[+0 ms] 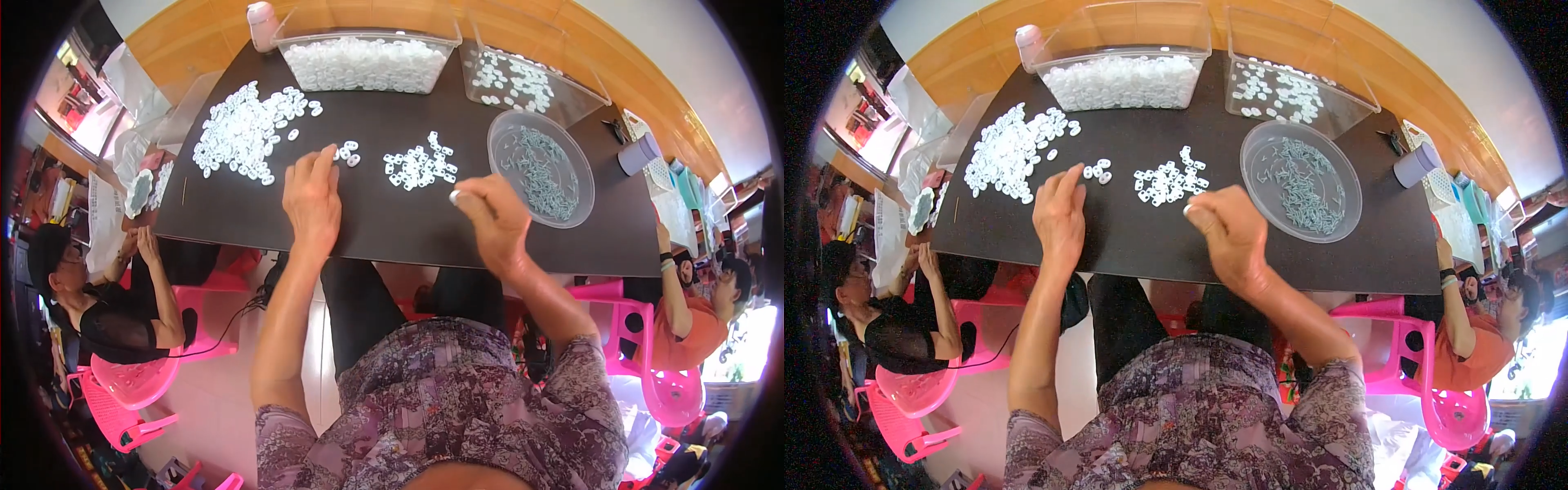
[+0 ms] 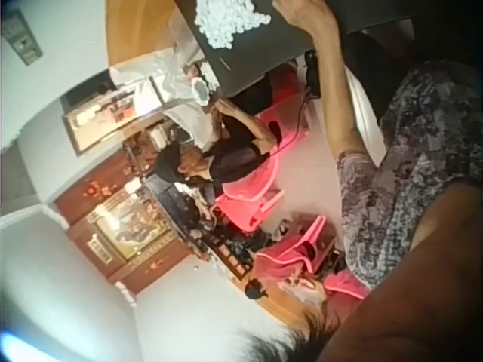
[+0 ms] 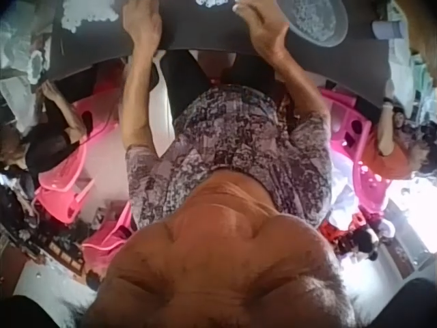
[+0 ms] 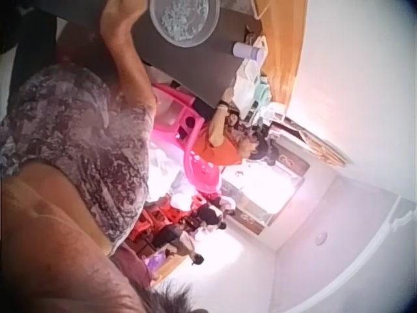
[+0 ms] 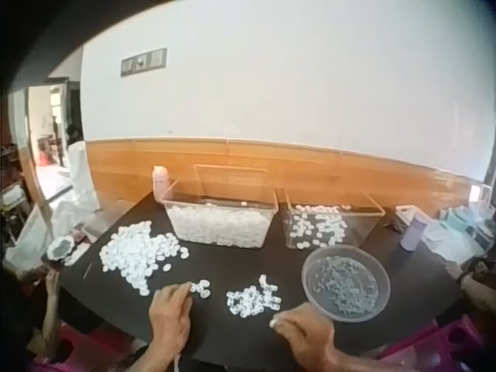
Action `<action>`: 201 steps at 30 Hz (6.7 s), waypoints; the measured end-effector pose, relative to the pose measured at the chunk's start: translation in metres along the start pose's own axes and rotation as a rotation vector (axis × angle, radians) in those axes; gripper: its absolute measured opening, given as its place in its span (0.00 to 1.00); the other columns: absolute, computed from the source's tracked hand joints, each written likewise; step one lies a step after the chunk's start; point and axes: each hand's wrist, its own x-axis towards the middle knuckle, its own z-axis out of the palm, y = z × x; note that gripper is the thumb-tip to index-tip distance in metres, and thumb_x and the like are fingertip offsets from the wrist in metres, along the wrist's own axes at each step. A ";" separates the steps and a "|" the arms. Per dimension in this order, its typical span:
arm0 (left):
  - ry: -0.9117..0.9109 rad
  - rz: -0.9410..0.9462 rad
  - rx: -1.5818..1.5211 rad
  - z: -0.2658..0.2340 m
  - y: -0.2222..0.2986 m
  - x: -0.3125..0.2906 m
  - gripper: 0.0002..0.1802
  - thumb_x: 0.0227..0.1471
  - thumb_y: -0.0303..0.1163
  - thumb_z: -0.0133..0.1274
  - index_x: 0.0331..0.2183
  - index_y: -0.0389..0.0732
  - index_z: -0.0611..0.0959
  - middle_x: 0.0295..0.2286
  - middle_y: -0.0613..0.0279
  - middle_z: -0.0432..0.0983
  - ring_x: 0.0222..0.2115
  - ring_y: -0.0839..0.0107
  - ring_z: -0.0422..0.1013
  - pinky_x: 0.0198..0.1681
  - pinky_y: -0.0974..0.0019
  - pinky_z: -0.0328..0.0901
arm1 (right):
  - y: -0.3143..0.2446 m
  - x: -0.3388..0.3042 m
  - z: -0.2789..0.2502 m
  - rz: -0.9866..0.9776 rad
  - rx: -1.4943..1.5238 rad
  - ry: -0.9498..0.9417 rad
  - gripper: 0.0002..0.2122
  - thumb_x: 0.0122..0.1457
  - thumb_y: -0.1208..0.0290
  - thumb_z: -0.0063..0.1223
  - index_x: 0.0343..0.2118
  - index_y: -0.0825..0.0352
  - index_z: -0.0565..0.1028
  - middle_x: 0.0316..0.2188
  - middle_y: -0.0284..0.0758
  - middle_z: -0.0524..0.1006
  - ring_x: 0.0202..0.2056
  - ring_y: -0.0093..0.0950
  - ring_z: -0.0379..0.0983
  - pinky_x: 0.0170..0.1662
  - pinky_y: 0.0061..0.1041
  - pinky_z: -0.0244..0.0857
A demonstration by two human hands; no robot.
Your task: Manual assembly of small white plastic components by inserting pins or inserts into them at a shared workspace.
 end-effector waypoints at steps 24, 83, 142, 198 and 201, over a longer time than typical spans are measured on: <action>-0.186 0.231 -0.080 0.021 0.021 0.005 0.15 0.38 0.18 0.53 0.34 0.38 0.79 0.31 0.58 0.73 0.32 0.59 0.67 0.36 0.61 0.64 | 0.155 0.217 -0.084 0.089 -0.668 0.107 0.07 0.49 0.67 0.51 0.28 0.62 0.78 0.24 0.40 0.77 0.30 0.33 0.74 0.34 0.29 0.65; -0.388 -0.786 -1.284 -0.003 0.088 -0.051 0.07 0.51 0.29 0.53 0.29 0.35 0.76 0.22 0.65 0.71 0.22 0.79 0.65 0.28 0.76 0.60 | 0.058 0.014 -0.060 -0.016 -0.389 -0.006 0.04 0.46 0.79 0.53 0.26 0.67 0.77 0.24 0.38 0.75 0.29 0.35 0.70 0.34 0.29 0.63; -0.342 -0.776 -1.332 0.004 0.083 -0.060 0.07 0.49 0.28 0.54 0.29 0.34 0.76 0.21 0.64 0.72 0.20 0.78 0.65 0.26 0.76 0.60 | 0.142 0.052 -0.060 -0.076 -0.576 -0.508 0.03 0.45 0.72 0.53 0.25 0.62 0.75 0.24 0.38 0.73 0.34 0.40 0.69 0.35 0.39 0.64; -0.188 -0.882 -1.386 -0.015 0.100 -0.069 0.06 0.51 0.27 0.52 0.29 0.33 0.76 0.22 0.63 0.73 0.21 0.78 0.66 0.26 0.76 0.60 | -0.017 -0.013 0.011 0.435 0.320 -0.395 0.06 0.48 0.80 0.55 0.31 0.70 0.74 0.23 0.25 0.70 0.27 0.12 0.64 0.30 0.15 0.60; -0.182 -0.877 -1.372 -0.016 0.099 -0.070 0.06 0.51 0.27 0.52 0.29 0.33 0.76 0.22 0.63 0.73 0.21 0.78 0.65 0.26 0.76 0.60 | -0.022 -0.011 0.012 0.446 0.306 -0.401 0.06 0.48 0.80 0.55 0.31 0.70 0.73 0.23 0.25 0.70 0.26 0.12 0.64 0.30 0.15 0.60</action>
